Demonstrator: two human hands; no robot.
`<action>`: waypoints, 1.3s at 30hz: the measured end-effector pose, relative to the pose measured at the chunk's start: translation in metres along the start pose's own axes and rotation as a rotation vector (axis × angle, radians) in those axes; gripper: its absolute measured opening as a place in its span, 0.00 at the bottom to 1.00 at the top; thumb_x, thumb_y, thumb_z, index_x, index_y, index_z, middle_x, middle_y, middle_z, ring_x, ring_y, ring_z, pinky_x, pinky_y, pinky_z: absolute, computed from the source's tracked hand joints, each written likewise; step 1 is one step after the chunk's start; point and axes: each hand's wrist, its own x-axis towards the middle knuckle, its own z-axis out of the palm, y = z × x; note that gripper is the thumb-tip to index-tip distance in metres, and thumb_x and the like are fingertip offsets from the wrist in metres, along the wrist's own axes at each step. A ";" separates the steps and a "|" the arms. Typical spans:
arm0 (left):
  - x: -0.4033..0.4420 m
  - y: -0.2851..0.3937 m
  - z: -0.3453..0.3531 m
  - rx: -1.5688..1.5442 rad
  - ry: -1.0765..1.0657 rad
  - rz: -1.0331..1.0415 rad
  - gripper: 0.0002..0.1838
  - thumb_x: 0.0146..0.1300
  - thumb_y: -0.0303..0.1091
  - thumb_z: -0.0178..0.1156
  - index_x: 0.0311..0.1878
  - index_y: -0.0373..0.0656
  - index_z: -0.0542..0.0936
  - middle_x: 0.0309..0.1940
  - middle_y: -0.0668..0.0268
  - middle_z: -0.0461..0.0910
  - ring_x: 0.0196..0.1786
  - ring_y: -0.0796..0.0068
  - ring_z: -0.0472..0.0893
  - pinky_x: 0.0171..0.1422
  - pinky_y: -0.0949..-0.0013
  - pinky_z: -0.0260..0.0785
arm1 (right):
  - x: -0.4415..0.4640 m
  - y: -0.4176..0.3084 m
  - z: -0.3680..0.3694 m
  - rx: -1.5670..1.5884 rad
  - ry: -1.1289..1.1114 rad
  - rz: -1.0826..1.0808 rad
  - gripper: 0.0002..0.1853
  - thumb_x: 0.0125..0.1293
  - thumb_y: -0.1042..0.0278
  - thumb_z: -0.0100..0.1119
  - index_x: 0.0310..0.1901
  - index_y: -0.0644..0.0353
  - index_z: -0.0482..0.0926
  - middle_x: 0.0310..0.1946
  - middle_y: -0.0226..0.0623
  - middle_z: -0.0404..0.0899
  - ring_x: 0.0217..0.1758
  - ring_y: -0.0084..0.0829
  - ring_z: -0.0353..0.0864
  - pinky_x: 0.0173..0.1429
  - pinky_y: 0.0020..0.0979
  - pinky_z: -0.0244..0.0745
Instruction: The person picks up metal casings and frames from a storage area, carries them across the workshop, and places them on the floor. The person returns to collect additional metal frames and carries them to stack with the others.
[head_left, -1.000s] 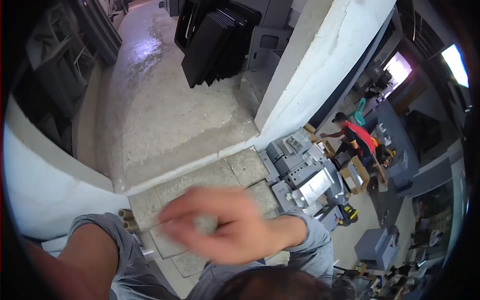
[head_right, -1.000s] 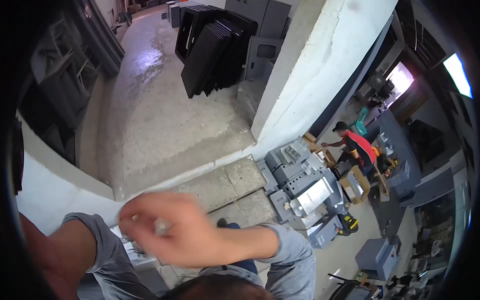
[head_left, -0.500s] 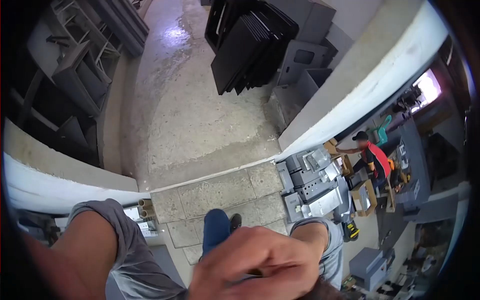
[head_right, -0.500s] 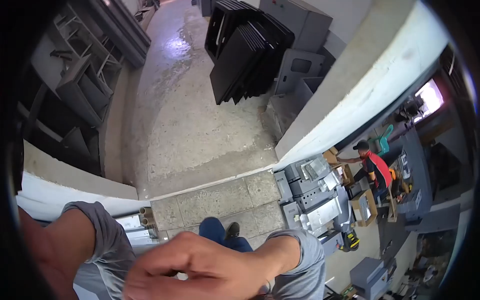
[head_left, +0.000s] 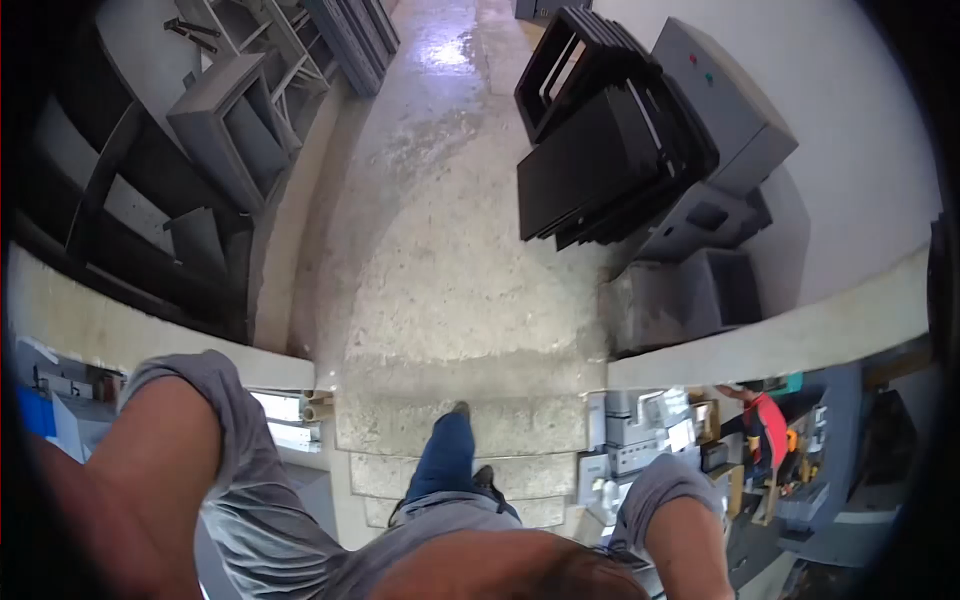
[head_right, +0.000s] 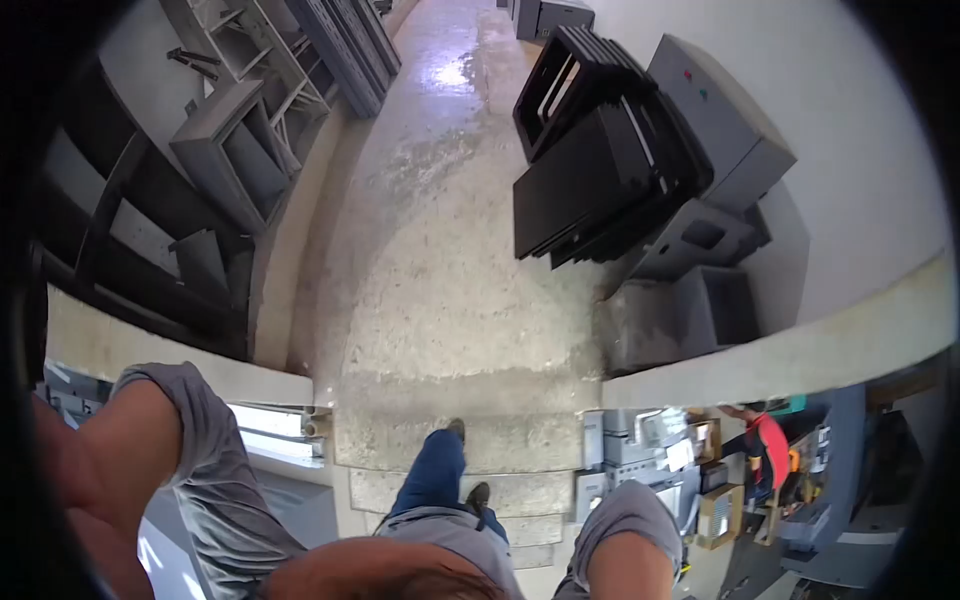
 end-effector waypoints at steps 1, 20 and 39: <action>0.007 -0.017 -0.007 0.000 0.010 0.002 0.23 0.54 0.26 0.62 0.53 0.25 0.73 0.49 0.47 0.76 0.50 0.57 0.76 0.59 0.59 0.67 | 0.005 0.002 -0.017 -0.059 -0.060 -0.042 0.18 0.71 0.58 0.52 0.59 0.52 0.66 0.58 0.42 0.63 0.57 0.47 0.74 0.65 0.56 0.65; 0.079 -0.267 -0.010 -0.039 -0.002 0.039 0.22 0.53 0.24 0.63 0.51 0.25 0.74 0.48 0.49 0.76 0.49 0.59 0.76 0.57 0.61 0.67 | 0.116 0.174 -0.245 -0.072 0.126 0.235 0.15 0.66 0.50 0.55 0.50 0.46 0.82 0.45 0.42 0.82 0.51 0.55 0.80 0.58 0.59 0.68; 0.227 -0.542 -0.099 0.185 -0.123 -0.077 0.20 0.52 0.22 0.64 0.49 0.25 0.75 0.47 0.50 0.77 0.48 0.61 0.76 0.56 0.63 0.68 | 0.171 0.406 -0.456 0.220 0.290 0.301 0.19 0.68 0.48 0.53 0.55 0.48 0.76 0.50 0.43 0.79 0.54 0.49 0.78 0.61 0.52 0.67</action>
